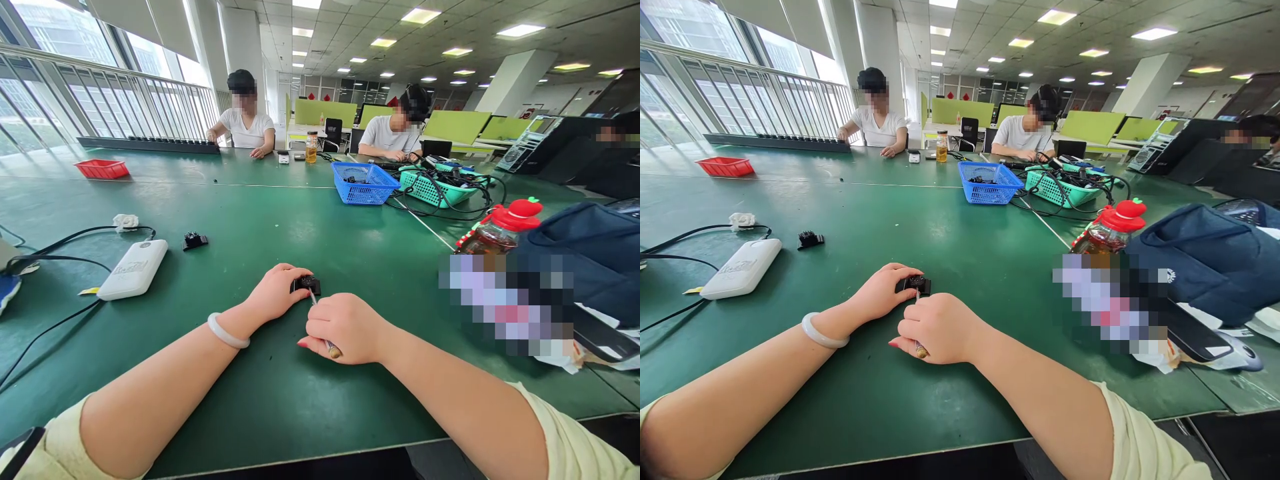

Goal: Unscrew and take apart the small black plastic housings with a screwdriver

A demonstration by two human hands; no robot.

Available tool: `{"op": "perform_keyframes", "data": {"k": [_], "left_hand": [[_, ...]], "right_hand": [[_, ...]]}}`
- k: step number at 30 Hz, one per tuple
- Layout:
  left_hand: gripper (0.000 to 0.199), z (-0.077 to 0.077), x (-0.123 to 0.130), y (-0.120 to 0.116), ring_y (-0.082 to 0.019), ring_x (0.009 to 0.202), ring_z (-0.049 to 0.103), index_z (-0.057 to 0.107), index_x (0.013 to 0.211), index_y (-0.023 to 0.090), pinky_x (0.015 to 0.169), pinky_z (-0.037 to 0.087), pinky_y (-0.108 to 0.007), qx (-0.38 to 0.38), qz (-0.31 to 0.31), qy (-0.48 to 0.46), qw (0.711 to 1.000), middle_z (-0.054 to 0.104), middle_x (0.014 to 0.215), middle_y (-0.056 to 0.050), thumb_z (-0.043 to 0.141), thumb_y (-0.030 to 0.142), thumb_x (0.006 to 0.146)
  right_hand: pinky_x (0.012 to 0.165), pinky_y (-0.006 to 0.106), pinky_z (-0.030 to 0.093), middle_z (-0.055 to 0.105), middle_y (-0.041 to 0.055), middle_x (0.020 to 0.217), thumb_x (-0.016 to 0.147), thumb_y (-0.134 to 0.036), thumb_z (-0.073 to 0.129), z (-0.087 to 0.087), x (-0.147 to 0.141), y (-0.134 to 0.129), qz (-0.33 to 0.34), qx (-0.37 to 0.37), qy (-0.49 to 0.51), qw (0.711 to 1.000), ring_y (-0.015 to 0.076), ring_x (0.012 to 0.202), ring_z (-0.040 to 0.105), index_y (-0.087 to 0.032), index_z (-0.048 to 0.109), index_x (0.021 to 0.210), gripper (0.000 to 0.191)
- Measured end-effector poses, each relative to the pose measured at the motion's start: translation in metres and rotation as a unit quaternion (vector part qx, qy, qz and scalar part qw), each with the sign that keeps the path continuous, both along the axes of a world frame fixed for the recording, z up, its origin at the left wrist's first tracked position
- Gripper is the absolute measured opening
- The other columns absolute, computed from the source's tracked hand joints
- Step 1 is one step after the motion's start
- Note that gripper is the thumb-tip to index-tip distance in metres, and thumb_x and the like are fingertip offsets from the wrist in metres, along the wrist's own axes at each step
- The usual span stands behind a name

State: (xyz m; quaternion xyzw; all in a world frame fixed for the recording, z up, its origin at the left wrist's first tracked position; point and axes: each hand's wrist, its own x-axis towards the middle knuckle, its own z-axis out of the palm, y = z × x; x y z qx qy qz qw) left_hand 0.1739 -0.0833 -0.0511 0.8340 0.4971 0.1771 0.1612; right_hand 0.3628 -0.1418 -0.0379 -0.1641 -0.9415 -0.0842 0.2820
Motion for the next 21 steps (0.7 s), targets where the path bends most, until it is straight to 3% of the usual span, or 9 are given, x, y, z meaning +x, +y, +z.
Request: {"op": "perform_keyframes", "data": {"k": [13,21], "left_hand": [[0.048,-0.0038,-0.0024,0.0009,-0.026,0.122,0.054,0.058,0.136,0.025,0.105,0.046,-0.041,-0.005,-0.01,-0.009,1.0,0.066,0.124,-0.008,0.062,0.027,0.088],[0.041,-0.0016,-0.0007,-0.0005,-0.026,0.122,0.054,0.063,0.129,0.024,0.107,0.045,-0.04,0.001,-0.02,-0.014,1.0,0.068,0.12,-0.006,0.061,0.025,0.089]], "right_hand": [[0.05,0.026,0.033,0.054,-0.0016,0.056,0.093,-0.028,0.055,0.0018,-0.0006,-0.0012,0.004,0.013,0.035,0.999,0.0114,0.052,0.042,-0.02,0.055,0.059,0.035],[0.052,0.025,0.033,0.055,-0.0012,0.056,0.094,-0.027,0.054,-0.0011,0.0006,0.0008,-0.007,-0.011,0.032,0.999,0.0111,0.053,0.041,-0.019,0.057,0.059,0.036]]}}
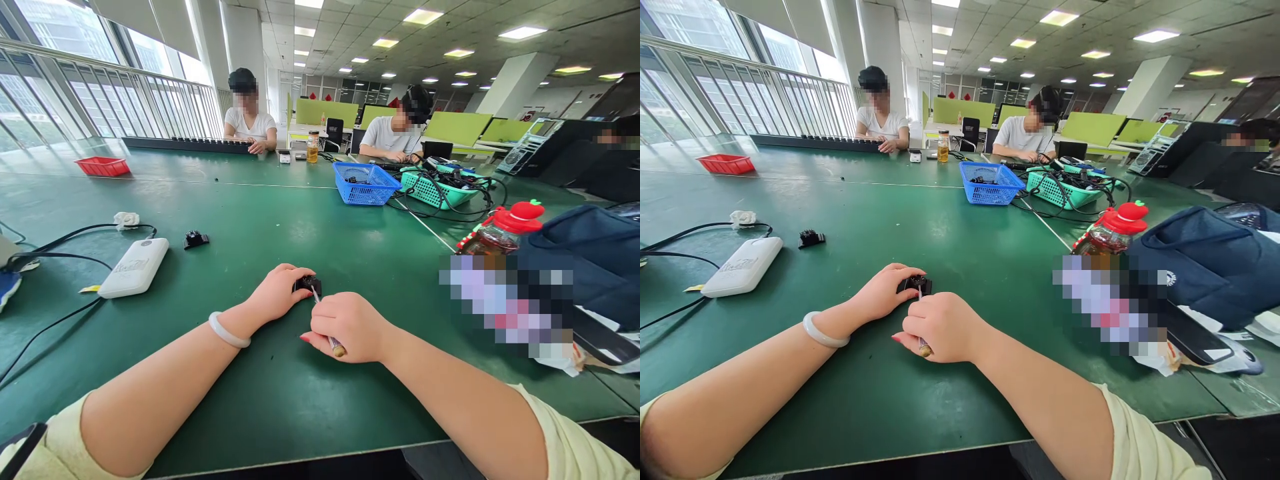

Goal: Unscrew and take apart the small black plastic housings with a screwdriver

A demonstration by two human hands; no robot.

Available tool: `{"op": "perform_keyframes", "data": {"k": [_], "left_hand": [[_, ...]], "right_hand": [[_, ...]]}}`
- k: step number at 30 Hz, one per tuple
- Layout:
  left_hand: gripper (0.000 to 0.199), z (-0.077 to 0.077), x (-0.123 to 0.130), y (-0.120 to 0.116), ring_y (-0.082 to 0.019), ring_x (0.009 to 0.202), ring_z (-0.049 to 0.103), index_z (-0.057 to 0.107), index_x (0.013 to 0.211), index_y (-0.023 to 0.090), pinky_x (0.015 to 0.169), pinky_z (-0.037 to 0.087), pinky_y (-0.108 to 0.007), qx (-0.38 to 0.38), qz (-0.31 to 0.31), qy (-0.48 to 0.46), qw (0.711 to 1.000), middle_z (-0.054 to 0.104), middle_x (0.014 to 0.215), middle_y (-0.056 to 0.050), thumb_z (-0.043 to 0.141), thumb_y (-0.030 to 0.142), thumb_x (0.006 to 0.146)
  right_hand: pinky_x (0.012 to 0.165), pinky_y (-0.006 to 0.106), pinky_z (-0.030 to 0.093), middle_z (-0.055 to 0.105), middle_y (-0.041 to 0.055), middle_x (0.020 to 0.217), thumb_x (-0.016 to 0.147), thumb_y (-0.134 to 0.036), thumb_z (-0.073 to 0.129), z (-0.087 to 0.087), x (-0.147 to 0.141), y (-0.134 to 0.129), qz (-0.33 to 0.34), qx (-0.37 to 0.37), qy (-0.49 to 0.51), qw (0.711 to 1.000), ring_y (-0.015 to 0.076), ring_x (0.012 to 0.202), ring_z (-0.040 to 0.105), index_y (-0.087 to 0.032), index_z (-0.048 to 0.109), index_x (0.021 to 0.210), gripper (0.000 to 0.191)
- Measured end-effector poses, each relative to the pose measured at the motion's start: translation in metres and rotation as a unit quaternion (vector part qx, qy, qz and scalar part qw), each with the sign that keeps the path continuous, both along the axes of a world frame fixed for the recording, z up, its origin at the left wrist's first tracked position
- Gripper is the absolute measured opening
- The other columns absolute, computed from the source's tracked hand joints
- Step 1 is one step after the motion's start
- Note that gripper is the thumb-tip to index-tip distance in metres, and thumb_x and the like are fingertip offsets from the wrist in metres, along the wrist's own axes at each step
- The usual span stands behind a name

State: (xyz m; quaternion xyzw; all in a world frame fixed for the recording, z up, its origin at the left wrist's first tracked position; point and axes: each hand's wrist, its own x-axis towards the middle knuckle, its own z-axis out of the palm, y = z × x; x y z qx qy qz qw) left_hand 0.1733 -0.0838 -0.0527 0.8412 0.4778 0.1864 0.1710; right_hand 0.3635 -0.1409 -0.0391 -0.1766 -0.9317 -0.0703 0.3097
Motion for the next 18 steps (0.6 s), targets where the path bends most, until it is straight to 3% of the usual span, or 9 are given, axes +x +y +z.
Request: {"op": "perform_keyframes", "data": {"k": [18], "left_hand": [[0.042,0.0029,0.0007,-0.0008,-0.026,0.122,0.053,0.062,0.131,0.023,0.107,0.044,-0.041,-0.007,0.005,0.008,1.0,0.068,0.122,-0.007,0.059,0.024,0.089]], "right_hand": [[0.055,0.026,0.036,0.057,-0.0008,0.059,0.094,-0.03,0.055,-0.0021,-0.0006,0.0018,-0.007,-0.018,-0.051,0.998,0.0118,0.055,0.044,-0.018,0.059,0.062,0.035]]}}
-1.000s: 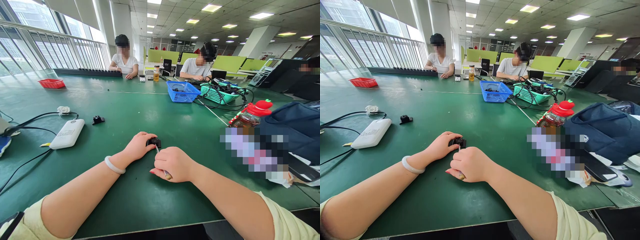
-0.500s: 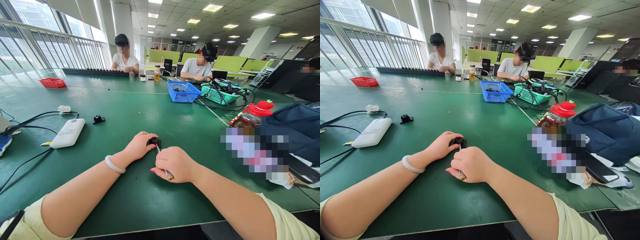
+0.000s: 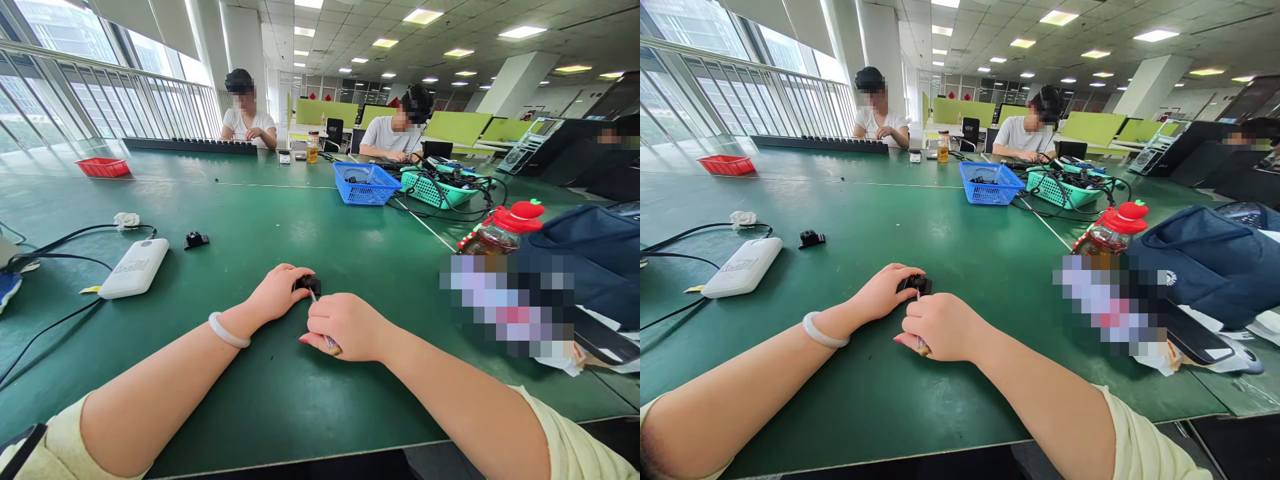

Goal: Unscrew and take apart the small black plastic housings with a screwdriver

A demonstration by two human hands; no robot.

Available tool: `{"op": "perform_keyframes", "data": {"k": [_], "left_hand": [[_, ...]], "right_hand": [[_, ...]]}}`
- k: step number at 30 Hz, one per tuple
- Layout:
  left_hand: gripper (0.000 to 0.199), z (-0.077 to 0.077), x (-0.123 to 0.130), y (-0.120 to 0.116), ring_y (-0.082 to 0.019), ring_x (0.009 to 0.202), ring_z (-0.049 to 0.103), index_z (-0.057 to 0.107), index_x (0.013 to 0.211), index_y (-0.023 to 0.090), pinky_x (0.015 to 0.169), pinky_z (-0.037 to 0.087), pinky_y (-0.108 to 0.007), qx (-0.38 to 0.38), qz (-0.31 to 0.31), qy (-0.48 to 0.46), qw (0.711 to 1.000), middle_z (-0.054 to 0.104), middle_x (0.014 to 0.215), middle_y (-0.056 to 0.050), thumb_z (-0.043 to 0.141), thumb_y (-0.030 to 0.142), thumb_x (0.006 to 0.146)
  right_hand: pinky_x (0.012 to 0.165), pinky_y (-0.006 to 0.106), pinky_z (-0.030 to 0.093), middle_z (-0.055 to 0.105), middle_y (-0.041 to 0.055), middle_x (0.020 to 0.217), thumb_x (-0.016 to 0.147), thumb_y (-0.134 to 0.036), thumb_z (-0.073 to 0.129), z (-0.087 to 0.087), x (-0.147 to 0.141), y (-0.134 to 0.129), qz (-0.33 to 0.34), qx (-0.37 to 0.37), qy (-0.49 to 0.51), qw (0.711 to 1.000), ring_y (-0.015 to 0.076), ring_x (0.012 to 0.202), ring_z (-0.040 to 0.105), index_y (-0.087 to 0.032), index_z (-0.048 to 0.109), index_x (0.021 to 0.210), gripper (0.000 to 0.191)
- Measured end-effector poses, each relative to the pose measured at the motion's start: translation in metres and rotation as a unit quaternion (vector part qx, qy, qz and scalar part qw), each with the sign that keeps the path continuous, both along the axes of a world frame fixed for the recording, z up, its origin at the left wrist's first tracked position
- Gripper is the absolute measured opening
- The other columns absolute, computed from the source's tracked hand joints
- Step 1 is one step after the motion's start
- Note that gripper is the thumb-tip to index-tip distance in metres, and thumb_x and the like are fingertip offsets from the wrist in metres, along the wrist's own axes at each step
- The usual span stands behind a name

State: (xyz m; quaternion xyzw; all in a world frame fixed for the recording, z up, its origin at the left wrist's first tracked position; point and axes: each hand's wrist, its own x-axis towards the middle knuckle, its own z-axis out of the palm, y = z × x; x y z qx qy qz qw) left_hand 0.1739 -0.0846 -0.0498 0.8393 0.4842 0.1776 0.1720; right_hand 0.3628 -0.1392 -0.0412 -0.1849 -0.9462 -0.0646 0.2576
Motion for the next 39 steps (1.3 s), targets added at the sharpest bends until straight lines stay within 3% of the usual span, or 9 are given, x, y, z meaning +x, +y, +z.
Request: {"op": "perform_keyframes", "data": {"k": [5,9,11,14,16,18,30,39], "left_hand": [[0.043,-0.004,-0.001,0.003,-0.026,0.125,0.05,0.062,0.131,0.022,0.109,0.042,-0.043,0.023,-0.013,-0.005,1.0,0.067,0.125,-0.006,0.055,0.016,0.089],[0.041,-0.009,-0.006,0.007,-0.028,0.12,0.05,0.063,0.13,0.024,0.109,0.041,-0.047,0.056,-0.029,0.004,0.998,0.063,0.127,-0.007,0.054,0.02,0.091],[0.041,-0.009,-0.007,0.009,-0.029,0.117,0.051,0.063,0.131,0.024,0.109,0.04,-0.048,0.05,-0.034,0.007,0.998,0.063,0.125,-0.008,0.056,0.027,0.092],[0.041,-0.006,-0.008,0.009,-0.029,0.116,0.052,0.064,0.129,0.025,0.107,0.041,-0.048,0.04,-0.051,0.0,0.998,0.065,0.121,-0.008,0.061,0.037,0.09],[0.038,-0.004,-0.007,0.008,-0.028,0.114,0.053,0.067,0.124,0.026,0.106,0.042,-0.046,0.04,-0.068,-0.006,0.997,0.067,0.119,-0.007,0.063,0.04,0.089],[0.035,-0.003,-0.007,0.006,-0.027,0.113,0.054,0.068,0.121,0.025,0.105,0.042,-0.045,0.041,-0.082,-0.013,0.996,0.068,0.118,-0.005,0.063,0.04,0.089],[0.046,0.0,-0.006,0.0,-0.025,0.116,0.054,0.055,0.137,0.027,0.107,0.044,-0.043,0.0,-0.059,-0.036,0.998,0.068,0.124,-0.002,0.05,0.026,0.091],[0.045,0.001,-0.006,0.0,-0.025,0.121,0.053,0.057,0.136,0.025,0.108,0.044,-0.042,-0.01,-0.052,-0.03,0.998,0.066,0.125,-0.005,0.048,0.026,0.092]], "right_hand": [[0.056,0.026,0.038,0.058,-0.0006,0.06,0.094,-0.03,0.056,0.001,0.0,0.0,0.021,-0.03,0.024,0.999,0.0118,0.056,0.046,-0.018,0.058,0.064,0.033],[0.056,0.025,0.038,0.056,-0.0015,0.058,0.094,-0.036,0.056,0.009,0.005,0.0,0.016,-0.146,0.15,0.978,0.011,0.056,0.045,-0.019,0.056,0.065,0.034],[0.055,0.026,0.038,0.052,-0.0014,0.056,0.095,-0.044,0.053,0.012,0.01,0.004,0.0,-0.217,0.222,0.95,0.0113,0.054,0.045,-0.02,0.054,0.062,0.041],[0.057,0.029,0.038,0.052,0.0006,0.057,0.098,-0.055,0.041,0.009,0.018,0.014,-0.048,-0.316,0.337,0.885,0.0133,0.057,0.049,-0.02,0.052,0.058,0.054],[0.055,0.029,0.038,0.054,0.001,0.059,0.097,-0.061,0.039,0.006,0.021,0.02,-0.071,-0.373,0.379,0.844,0.0128,0.055,0.047,-0.02,0.055,0.059,0.057],[0.055,0.029,0.038,0.057,0.0015,0.063,0.094,-0.066,0.04,0.004,0.022,0.024,-0.071,-0.404,0.392,0.823,0.0124,0.054,0.047,-0.02,0.058,0.062,0.059],[0.054,0.029,0.039,0.059,0.0026,0.064,0.092,-0.068,0.042,0.007,0.022,0.019,-0.047,-0.385,0.363,0.847,0.0131,0.055,0.048,-0.019,0.06,0.062,0.06],[0.054,0.029,0.036,0.057,0.0027,0.061,0.094,-0.064,0.041,0.004,0.024,0.02,-0.04,-0.384,0.364,0.847,0.0132,0.054,0.046,-0.019,0.057,0.057,0.06]]}}
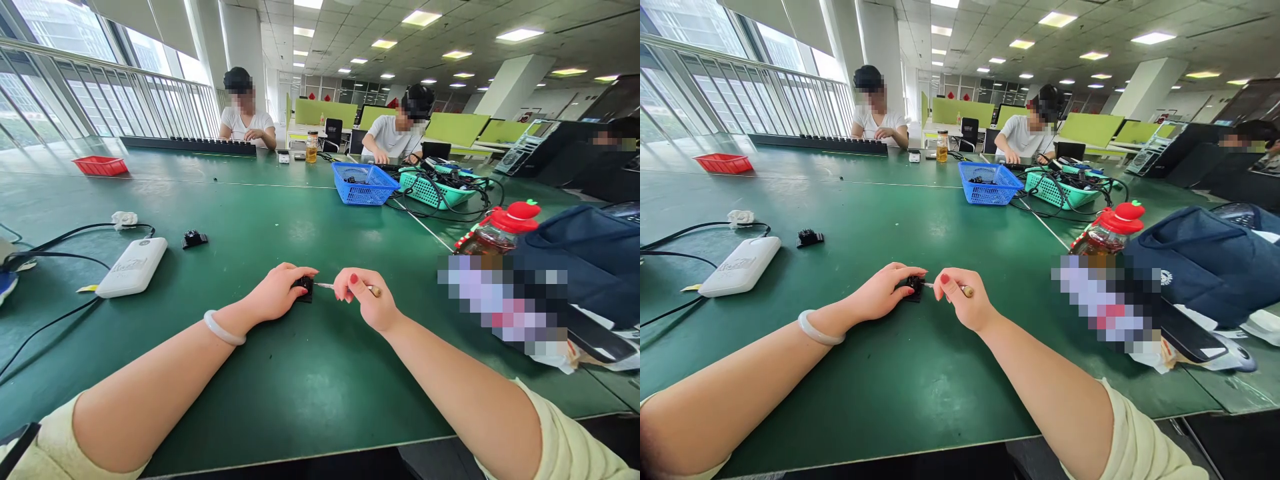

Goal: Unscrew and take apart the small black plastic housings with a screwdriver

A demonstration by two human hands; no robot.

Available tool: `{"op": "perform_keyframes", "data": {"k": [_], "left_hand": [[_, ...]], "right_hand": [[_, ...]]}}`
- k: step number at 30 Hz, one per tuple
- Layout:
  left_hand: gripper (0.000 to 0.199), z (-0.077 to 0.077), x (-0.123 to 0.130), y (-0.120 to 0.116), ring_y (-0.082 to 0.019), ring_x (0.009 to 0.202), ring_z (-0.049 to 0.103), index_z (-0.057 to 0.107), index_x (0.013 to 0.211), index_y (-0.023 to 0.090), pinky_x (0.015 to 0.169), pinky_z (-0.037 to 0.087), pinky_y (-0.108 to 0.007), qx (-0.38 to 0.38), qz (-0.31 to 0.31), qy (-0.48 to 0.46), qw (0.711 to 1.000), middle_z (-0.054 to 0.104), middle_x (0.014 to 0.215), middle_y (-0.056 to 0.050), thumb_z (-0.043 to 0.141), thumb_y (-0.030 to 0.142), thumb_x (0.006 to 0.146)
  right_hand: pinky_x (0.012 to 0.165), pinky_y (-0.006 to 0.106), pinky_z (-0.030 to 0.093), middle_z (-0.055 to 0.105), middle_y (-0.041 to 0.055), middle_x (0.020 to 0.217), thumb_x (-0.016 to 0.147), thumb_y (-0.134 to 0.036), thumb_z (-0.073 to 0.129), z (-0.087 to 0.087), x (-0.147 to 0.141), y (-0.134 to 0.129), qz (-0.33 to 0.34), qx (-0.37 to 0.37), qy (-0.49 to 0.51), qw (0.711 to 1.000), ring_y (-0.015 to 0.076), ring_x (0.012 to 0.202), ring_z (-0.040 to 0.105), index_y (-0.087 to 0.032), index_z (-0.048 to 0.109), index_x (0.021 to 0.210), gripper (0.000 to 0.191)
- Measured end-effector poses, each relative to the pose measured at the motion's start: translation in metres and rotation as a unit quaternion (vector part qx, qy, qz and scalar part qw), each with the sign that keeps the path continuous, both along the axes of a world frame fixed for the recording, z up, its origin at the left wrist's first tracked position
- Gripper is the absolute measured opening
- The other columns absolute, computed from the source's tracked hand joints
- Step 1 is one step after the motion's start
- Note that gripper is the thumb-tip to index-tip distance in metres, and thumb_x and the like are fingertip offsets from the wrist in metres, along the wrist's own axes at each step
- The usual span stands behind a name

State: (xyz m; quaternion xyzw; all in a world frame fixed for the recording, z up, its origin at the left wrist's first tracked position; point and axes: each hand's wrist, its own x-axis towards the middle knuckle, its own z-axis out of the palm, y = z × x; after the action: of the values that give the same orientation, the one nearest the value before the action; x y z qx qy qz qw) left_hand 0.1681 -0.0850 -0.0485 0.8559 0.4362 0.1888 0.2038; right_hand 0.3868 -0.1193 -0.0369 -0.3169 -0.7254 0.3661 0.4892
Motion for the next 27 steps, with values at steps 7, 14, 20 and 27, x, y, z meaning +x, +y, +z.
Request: {"op": "perform_keyframes", "data": {"k": [7,14,20,27], "left_hand": [[0.043,-0.001,-0.001,0.001,-0.025,0.119,0.055,0.06,0.134,0.026,0.107,0.045,-0.042,0.003,-0.003,0.005,1.0,0.067,0.12,-0.006,0.048,0.026,0.093],[0.045,-0.001,-0.002,0.002,-0.025,0.122,0.054,0.058,0.136,0.026,0.108,0.044,-0.042,0.0,-0.012,0.0,1.0,0.066,0.125,-0.006,0.048,0.026,0.092],[0.045,-0.003,-0.003,0.003,-0.025,0.125,0.053,0.057,0.136,0.027,0.11,0.043,-0.042,0.001,-0.016,-0.004,1.0,0.065,0.13,-0.004,0.048,0.028,0.092],[0.045,-0.004,-0.004,0.004,-0.025,0.126,0.053,0.056,0.137,0.026,0.11,0.043,-0.043,0.006,-0.015,-0.004,1.0,0.063,0.133,-0.004,0.049,0.027,0.092]], "right_hand": [[0.055,0.03,0.036,0.057,0.0025,0.061,0.092,-0.061,0.047,-0.003,0.002,0.004,0.009,-0.043,0.017,0.999,0.0137,0.056,0.046,-0.019,0.057,0.057,0.055],[0.046,0.027,0.034,0.05,-0.0011,0.053,0.085,-0.063,0.058,-0.009,-0.002,0.021,-0.061,-0.191,0.235,0.951,0.0084,0.043,0.041,-0.02,0.049,0.05,0.056],[0.04,0.024,0.033,0.058,-0.0013,0.061,0.066,-0.053,0.081,-0.014,-0.003,0.03,-0.103,-0.306,0.313,0.893,0.0042,0.039,0.04,-0.019,0.042,0.052,0.054],[0.041,0.024,0.04,0.066,0.0007,0.066,0.057,-0.049,0.087,-0.013,-0.007,0.027,-0.097,-0.341,0.324,0.877,0.0059,0.041,0.047,-0.018,0.054,0.057,0.046]]}}
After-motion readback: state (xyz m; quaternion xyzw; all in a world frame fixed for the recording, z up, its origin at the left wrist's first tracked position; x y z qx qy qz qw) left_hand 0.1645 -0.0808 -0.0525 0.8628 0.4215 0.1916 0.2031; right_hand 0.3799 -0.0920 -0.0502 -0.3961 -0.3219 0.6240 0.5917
